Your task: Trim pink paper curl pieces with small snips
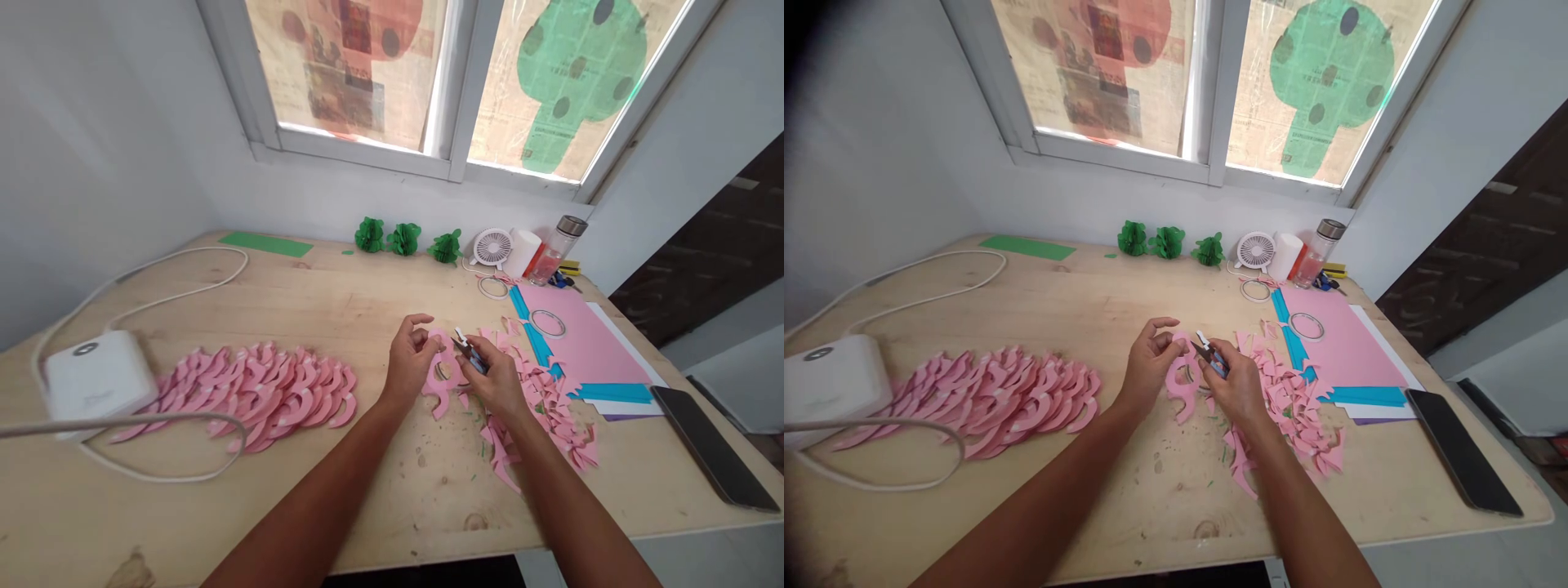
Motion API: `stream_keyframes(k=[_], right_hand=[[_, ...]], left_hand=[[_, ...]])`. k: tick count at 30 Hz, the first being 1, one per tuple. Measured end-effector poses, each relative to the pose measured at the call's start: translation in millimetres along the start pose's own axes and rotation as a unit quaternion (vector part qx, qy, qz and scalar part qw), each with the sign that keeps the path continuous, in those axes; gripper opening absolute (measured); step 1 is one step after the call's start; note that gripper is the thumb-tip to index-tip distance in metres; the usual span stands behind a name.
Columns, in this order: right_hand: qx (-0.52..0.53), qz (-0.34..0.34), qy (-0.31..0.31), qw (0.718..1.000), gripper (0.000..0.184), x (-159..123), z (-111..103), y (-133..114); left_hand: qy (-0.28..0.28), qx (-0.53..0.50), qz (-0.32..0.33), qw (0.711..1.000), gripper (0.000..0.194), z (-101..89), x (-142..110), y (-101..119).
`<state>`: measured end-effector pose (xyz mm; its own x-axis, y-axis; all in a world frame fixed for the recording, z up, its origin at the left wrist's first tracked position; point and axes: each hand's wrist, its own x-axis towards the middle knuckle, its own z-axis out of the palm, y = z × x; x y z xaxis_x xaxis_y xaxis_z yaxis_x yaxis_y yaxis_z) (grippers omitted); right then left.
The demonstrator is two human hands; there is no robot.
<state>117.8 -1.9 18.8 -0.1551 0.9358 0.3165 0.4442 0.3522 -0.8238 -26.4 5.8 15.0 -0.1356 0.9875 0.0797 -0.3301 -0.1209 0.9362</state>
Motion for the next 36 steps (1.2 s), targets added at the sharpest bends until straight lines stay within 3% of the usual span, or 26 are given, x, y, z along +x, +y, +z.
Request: stream_keyframes(k=[7, 15, 24, 30, 36], right_hand=[[-0.021, 0.011, -0.004, 1.0, 0.023, -1.1, 0.4, -0.7], [0.048, 0.074, -0.015, 0.996, 0.032, -1.7, 0.0, -5.1], [0.12, 0.108, 0.035, 0.986, 0.027, -0.9, 9.8, 1.3], [0.161, 0.132, 0.069, 0.976, 0.03, 0.6, 7.1, -2.0], [0.173, 0.153, 0.072, 0.97, 0.032, 0.4, 5.6, -7.0]], left_hand=[[-0.036, 0.028, 0.024, 0.999, 0.028, 0.7, -0.8, 2.0], [-0.047, 0.076, 0.004, 0.996, 0.025, -1.9, -1.3, -8.7], [-0.049, 0.078, 0.016, 0.996, 0.028, 2.1, -3.8, -9.1], [-0.05, 0.07, 0.065, 0.994, 0.028, 6.7, -10.1, -8.3], [-0.052, 0.101, 0.101, 0.988, 0.007, 5.4, -11.5, -10.6]])
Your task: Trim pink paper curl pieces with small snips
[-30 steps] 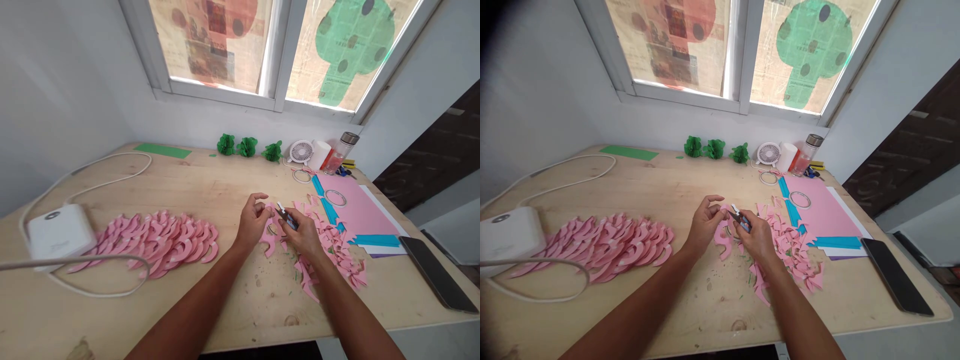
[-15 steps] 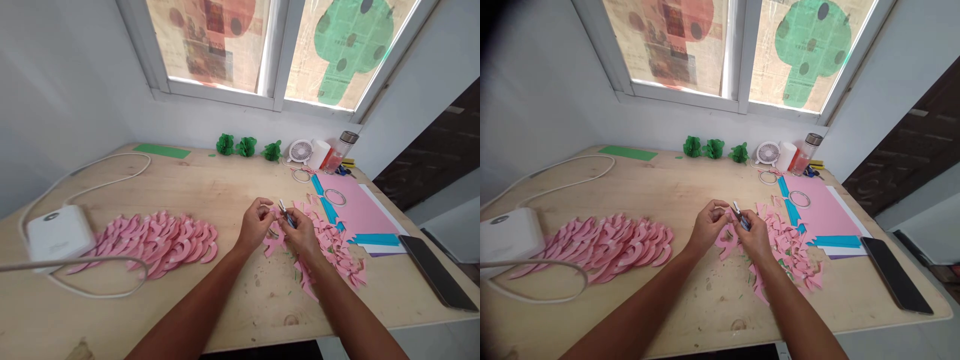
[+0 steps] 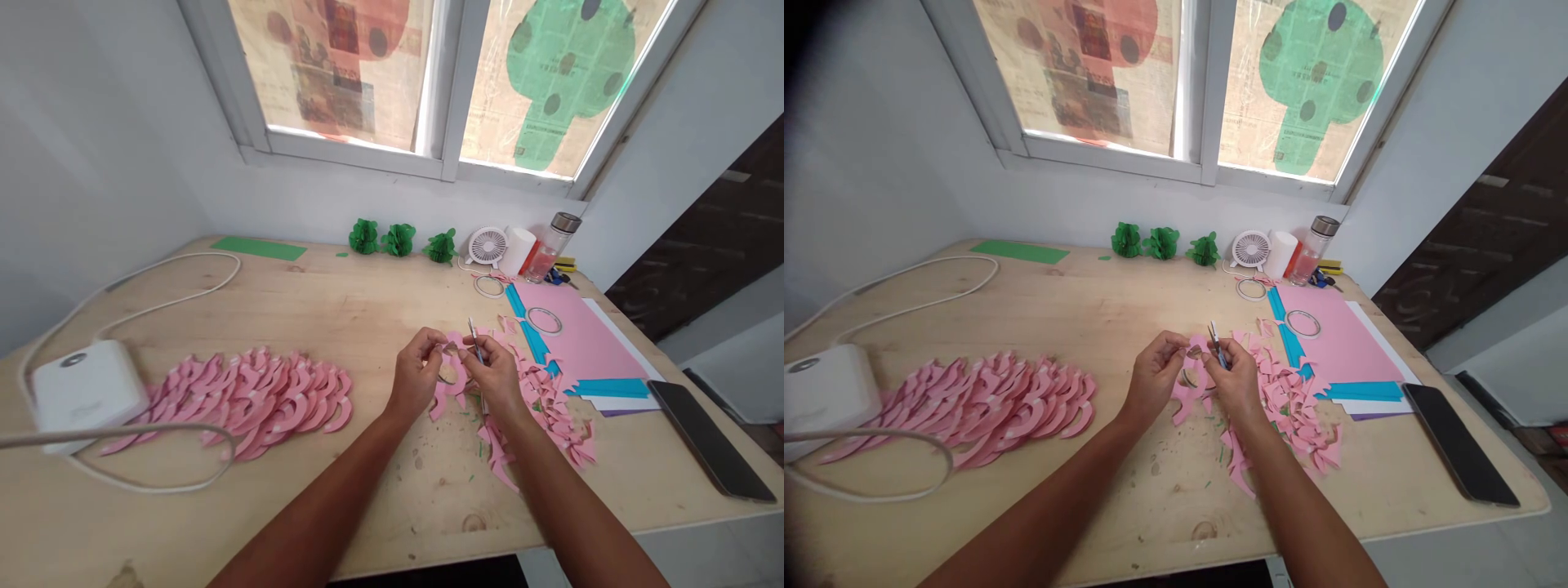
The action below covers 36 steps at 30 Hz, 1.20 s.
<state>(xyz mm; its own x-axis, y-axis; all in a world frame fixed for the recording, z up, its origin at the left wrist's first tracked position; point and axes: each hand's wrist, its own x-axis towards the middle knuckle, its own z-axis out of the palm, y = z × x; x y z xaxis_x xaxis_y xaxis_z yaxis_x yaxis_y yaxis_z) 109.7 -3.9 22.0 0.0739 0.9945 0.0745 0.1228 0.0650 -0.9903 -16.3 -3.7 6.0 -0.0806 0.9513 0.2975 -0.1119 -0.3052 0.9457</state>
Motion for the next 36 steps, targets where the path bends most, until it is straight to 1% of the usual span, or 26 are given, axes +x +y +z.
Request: stream_keyframes(k=[3, 8, 11, 14, 16, 18, 21, 24, 28, 32, 36], right_hand=[[0.002, 0.0, 0.001, 1.0, 0.032, -0.1, 0.0, 1.2], [0.001, -0.011, -0.004, 1.0, 0.031, 1.3, -0.5, 4.9], [-0.023, -0.025, -0.006, 0.999, 0.031, 2.3, -1.1, 6.6], [-0.075, -0.05, -0.018, 0.996, 0.03, 2.3, -2.3, 6.4], [-0.131, -0.077, -0.027, 0.988, 0.027, 1.6, -3.7, 5.0], [-0.199, -0.104, -0.029, 0.974, 0.022, 0.6, -5.5, 3.3], [-0.291, -0.131, -0.029, 0.947, 0.019, -0.7, -8.1, 1.9], [-0.347, -0.143, -0.035, 0.926, 0.02, -1.5, -9.5, 1.9], [-0.379, -0.153, -0.046, 0.911, 0.02, -2.4, -9.6, 1.8], [-0.388, -0.168, -0.063, 0.904, 0.02, -3.4, -9.4, -0.1], [-0.398, -0.173, -0.073, 0.898, 0.02, -4.1, -10.0, -1.3]], left_hand=[[-0.002, 0.027, -0.011, 1.0, 0.01, 0.4, -0.1, -0.1], [-0.014, 0.028, -0.036, 0.999, 0.017, 2.6, -0.9, -1.1], [0.007, 0.029, -0.037, 0.999, 0.018, 1.7, 1.2, -1.5], [0.046, 0.046, -0.032, 0.997, 0.017, -2.5, 5.7, -0.3], [0.066, 0.063, -0.029, 0.995, 0.018, -6.4, 8.9, 1.3], [0.068, 0.076, -0.023, 0.995, 0.019, -10.2, 11.4, 3.1], [0.054, 0.092, -0.009, 0.994, 0.017, -13.8, 13.1, 5.6], [0.037, 0.098, 0.005, 0.994, 0.016, -14.7, 13.1, 7.8], [0.023, 0.062, -0.005, 0.998, 0.014, -14.4, 13.5, 9.8], [0.018, 0.019, -0.034, 0.999, 0.014, -14.5, 14.7, 10.3], [0.012, -0.001, -0.054, 0.998, 0.013, -14.7, 15.7, 9.6]])
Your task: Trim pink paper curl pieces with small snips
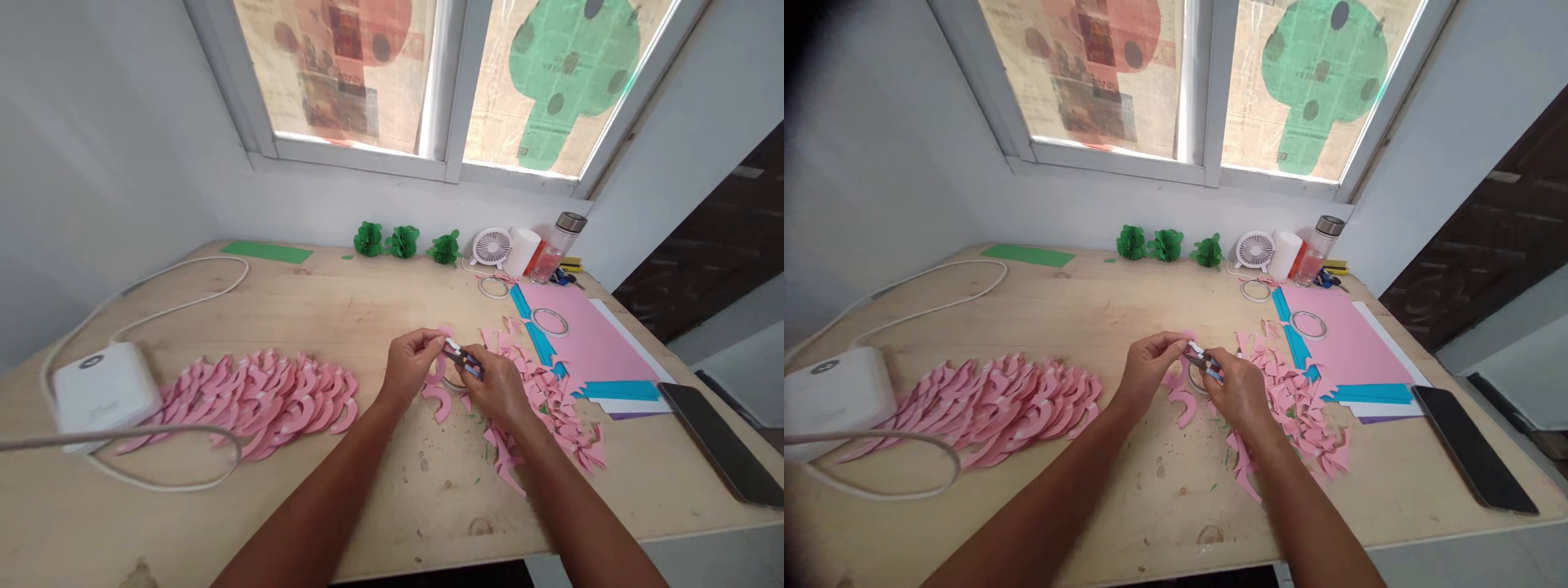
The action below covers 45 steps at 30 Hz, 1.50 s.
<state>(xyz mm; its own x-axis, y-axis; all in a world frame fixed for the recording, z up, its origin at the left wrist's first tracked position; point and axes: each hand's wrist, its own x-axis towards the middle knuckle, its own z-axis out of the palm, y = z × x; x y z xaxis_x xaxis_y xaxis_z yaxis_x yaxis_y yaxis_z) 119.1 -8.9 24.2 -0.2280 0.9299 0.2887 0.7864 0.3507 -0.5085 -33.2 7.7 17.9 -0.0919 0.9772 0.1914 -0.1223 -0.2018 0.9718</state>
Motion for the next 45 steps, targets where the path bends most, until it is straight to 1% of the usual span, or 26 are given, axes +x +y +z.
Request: stream_keyframes(k=[7, 16, 20, 24, 27, 32, 37, 39, 43, 45], right_hand=[[-0.008, -0.008, -0.005, 1.0, 0.02, -0.6, 0.1, 0.6], [-0.051, -0.016, -0.016, 0.998, 0.028, -0.7, -0.7, 0.6], [-0.068, -0.014, -0.018, 0.997, 0.028, -0.5, -1.5, 0.2], [-0.063, -0.014, -0.023, 0.998, 0.027, 0.6, -2.0, 1.0], [-0.061, -0.014, -0.024, 0.998, 0.028, 1.1, -2.7, 1.0], [-0.065, -0.011, -0.028, 0.997, 0.027, 1.3, -3.7, 0.5], [-0.074, -0.014, -0.028, 0.997, 0.027, 1.2, -3.5, 2.1], [-0.08, -0.016, -0.028, 0.996, 0.028, 1.0, -3.3, 2.8], [-0.092, -0.018, -0.03, 0.995, 0.029, 0.7, -3.0, 2.7], [-0.09, -0.017, -0.031, 0.995, 0.029, 0.5, -3.0, 2.1]], left_hand=[[-0.01, -0.038, -0.03, 0.999, 0.013, -1.0, 1.9, -1.3], [-0.009, -0.016, -0.049, 0.999, 0.014, -2.0, 1.9, -1.7], [-0.002, 0.003, -0.036, 0.999, 0.014, -0.3, 0.0, -2.1], [-0.012, 0.013, -0.012, 1.0, 0.013, 1.5, -1.8, -3.7], [-0.008, 0.016, -0.004, 1.0, 0.011, 2.7, -2.9, -4.5], [-0.008, -0.004, -0.005, 1.0, 0.012, 4.9, -4.1, -5.5], [0.002, -0.031, -0.025, 0.999, 0.014, 6.9, -4.2, -7.4], [0.012, -0.053, -0.031, 0.998, 0.015, 6.4, -2.7, -8.1], [0.048, -0.088, -0.042, 0.994, 0.016, 3.4, 1.8, -9.2], [0.039, -0.1, -0.051, 0.993, 0.017, 2.7, 3.1, -9.3]])
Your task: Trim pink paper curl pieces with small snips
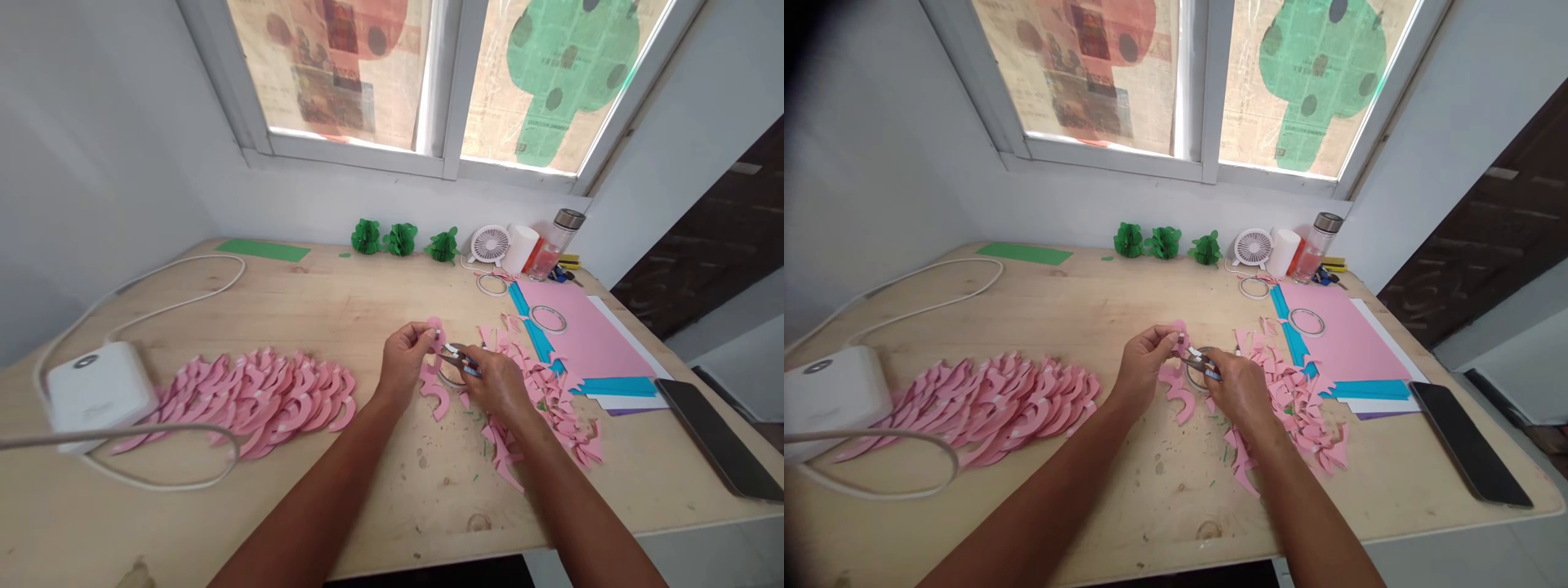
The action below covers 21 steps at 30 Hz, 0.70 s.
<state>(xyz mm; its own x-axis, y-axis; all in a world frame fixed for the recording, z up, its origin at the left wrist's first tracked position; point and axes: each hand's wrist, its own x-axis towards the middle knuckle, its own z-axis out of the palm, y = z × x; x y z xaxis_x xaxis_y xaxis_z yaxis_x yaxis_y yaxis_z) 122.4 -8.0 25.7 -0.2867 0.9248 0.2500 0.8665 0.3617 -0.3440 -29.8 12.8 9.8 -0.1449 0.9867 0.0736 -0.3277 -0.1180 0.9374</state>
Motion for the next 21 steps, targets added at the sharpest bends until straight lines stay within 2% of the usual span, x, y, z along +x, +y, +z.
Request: stream_keyframes(k=[6, 10, 12, 16, 18, 21], right_hand=[[0.029, -0.001, 0.007, 1.0, 0.03, -0.1, 0.2, 0.1], [0.123, 0.028, 0.028, 0.992, 0.018, 1.6, 1.7, 1.9], [0.202, 0.05, 0.038, 0.977, 0.016, 3.0, 2.2, 2.4], [0.354, 0.076, 0.063, 0.93, 0.022, 4.6, 1.7, 1.8], [0.393, 0.08, 0.075, 0.913, 0.022, 4.5, 1.1, 0.8], [0.413, 0.079, 0.078, 0.904, 0.022, 3.9, 1.1, -0.7]], left_hand=[[-0.016, -0.018, -0.027, 0.999, 0.016, 1.3, -1.5, 1.6], [-0.029, -0.039, -0.044, 0.998, 0.014, 0.8, -1.9, 2.4], [-0.039, -0.039, -0.05, 0.997, 0.013, 0.9, -2.5, 2.6], [-0.052, -0.016, -0.05, 0.997, 0.013, 2.6, -5.1, 2.3], [-0.06, 0.006, -0.042, 0.997, 0.013, 3.4, -6.5, 1.1], [-0.078, 0.044, -0.026, 0.996, 0.014, 3.5, -7.4, -2.4]])
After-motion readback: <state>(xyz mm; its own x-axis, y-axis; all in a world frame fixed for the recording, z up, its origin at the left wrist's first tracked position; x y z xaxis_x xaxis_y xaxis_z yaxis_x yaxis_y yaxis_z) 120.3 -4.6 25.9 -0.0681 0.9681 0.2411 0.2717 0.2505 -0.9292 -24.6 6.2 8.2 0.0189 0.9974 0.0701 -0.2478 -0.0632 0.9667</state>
